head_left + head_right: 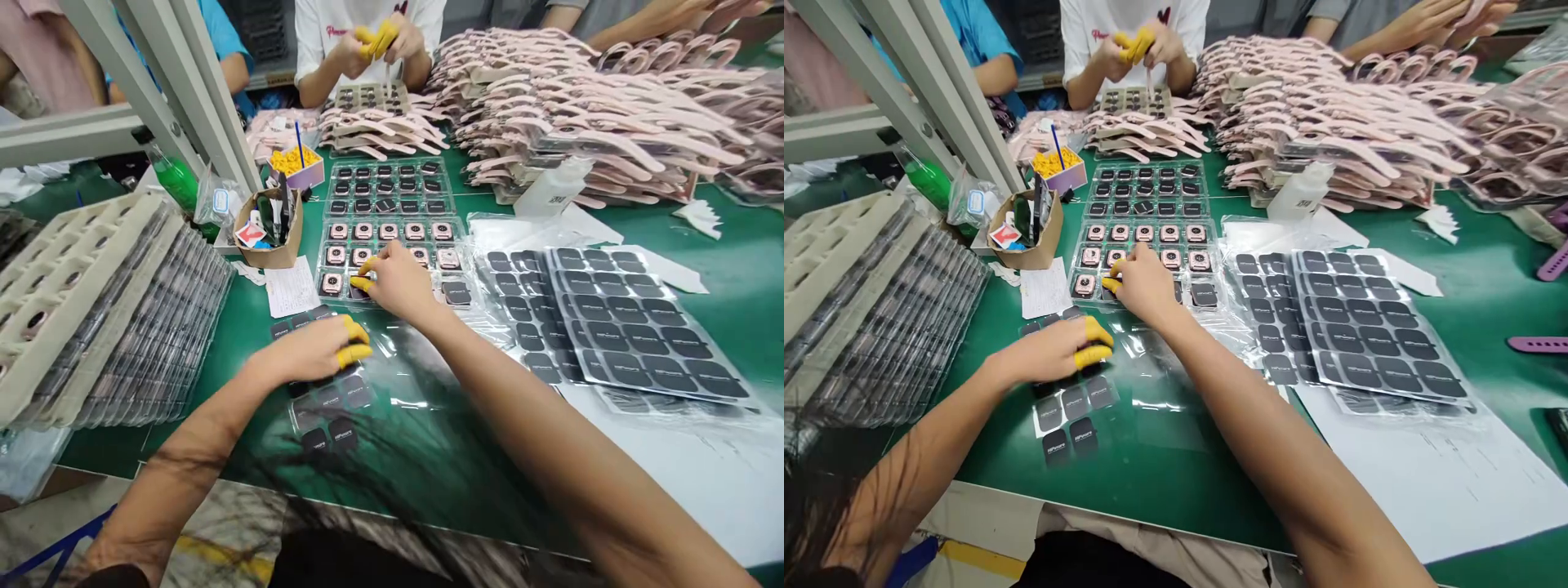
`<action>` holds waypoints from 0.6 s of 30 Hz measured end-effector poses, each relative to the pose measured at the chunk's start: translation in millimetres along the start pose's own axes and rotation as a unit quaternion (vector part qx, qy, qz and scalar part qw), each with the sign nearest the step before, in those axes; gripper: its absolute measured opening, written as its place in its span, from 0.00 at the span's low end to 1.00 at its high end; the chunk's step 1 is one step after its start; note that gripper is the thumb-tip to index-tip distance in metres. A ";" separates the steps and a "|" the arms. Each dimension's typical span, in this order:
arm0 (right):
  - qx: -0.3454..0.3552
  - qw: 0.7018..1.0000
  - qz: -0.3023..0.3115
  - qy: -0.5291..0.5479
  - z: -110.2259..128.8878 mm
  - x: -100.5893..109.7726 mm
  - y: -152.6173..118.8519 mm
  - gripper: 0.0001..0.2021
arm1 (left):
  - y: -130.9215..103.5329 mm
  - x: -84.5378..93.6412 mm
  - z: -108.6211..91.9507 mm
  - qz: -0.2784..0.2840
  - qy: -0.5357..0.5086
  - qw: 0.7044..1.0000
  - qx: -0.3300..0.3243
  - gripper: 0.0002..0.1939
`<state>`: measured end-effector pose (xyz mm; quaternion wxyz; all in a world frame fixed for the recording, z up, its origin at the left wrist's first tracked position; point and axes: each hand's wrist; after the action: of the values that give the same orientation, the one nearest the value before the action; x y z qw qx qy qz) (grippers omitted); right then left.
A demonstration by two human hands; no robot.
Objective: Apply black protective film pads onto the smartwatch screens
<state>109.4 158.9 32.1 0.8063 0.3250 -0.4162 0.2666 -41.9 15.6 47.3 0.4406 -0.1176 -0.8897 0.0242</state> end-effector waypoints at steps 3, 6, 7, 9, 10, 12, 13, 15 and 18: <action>-0.024 0.999 -0.021 -0.036 24.0 4.9 -22.0 0.13 | 30.9 37.3 15.0 -0.084 0.066 0.992 0.066 0.06; 0.056 0.998 0.009 -0.018 46.2 2.5 -65.6 0.14 | 67.4 62.2 31.8 -0.083 0.136 0.980 0.117 0.09; 0.105 0.994 0.033 -0.003 49.8 -0.5 -79.9 0.14 | 76.8 66.1 36.0 -0.062 0.149 0.980 0.118 0.11; 0.167 0.984 0.053 0.026 50.1 -8.5 -101.8 0.15 | 88.4 68.2 41.7 -0.019 0.147 0.984 0.103 0.15; 0.183 0.981 0.044 0.049 47.5 -12.8 -108.4 0.14 | 90.5 67.1 43.4 -0.010 0.133 0.987 0.093 0.17; 0.196 0.974 -0.016 0.110 39.7 -19.6 -112.9 0.09 | 87.4 62.2 45.2 -0.032 0.074 0.994 0.079 0.18; 0.199 0.967 -0.061 0.144 35.7 -21.3 -111.6 0.07 | 82.5 58.7 45.3 -0.055 0.044 0.995 0.075 0.17; 0.188 0.949 -0.163 0.193 29.1 -20.7 -105.8 0.05 | 66.9 48.5 43.1 -0.113 -0.006 0.991 0.070 0.09; 0.147 0.929 -0.259 0.219 22.7 -12.5 -97.8 0.09 | 34.1 23.4 31.8 -0.159 -0.133 0.976 0.070 0.08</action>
<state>160.2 76.8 2.0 0.8615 0.4702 -0.0867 0.1709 -74.2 56.0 41.1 0.3240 0.0604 -0.9436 0.0312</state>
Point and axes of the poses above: each hand's wrist, its own y-axis towards the middle knuckle, its own x-axis out of the back of the hand, z = x × y, and after that the axes turned 11 degrees about x, right-handed
